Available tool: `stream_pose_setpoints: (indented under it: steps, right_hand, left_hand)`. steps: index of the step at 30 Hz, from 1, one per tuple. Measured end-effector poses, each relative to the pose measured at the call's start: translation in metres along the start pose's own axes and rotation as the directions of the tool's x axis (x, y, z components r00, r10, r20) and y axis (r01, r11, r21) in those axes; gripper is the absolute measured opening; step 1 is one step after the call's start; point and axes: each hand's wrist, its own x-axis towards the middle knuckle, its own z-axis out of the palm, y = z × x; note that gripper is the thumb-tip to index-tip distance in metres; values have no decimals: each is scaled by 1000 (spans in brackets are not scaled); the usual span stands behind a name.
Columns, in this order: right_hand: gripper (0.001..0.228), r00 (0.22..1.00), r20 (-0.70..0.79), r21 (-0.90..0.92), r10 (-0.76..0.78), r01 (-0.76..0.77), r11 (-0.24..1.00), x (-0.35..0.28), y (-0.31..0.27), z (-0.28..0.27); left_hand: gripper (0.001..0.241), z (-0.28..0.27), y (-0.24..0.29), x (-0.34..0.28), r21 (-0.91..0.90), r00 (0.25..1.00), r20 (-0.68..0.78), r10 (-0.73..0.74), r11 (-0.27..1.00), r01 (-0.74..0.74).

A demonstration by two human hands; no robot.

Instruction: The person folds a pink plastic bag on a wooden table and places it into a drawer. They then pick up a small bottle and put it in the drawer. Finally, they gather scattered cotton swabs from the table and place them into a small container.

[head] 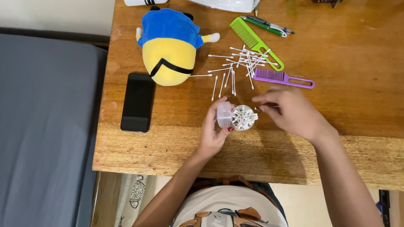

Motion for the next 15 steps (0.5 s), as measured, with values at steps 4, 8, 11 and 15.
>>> stream_pose_setpoints:
  steps: [4, 8, 11, 15]
  right_hand:
    - [18, 980, -84, 86, 181, -173, 981, -2, -6, 5]
    - [20, 965, -90, -39, 246, -250, 967, 6, -25, 13]
    - [15, 983, -83, -47, 162, -166, 985, 8, -13, 25]
    - [12, 990, -88, 23, 110, -109, 994, 10, -11, 26]
  left_hand:
    - [88, 1, -4, 0, 23, 1000, 0, 6, 1000, -6]
    - [89, 1, -5, 1, -23, 1000, 6, -5, 1000, 5]
    - [87, 0, -3, 1, 54, 1000, 9, -9, 998, 9]
    - [88, 1, -2, 0, 66, 1000, -4, -29, 997, 29]
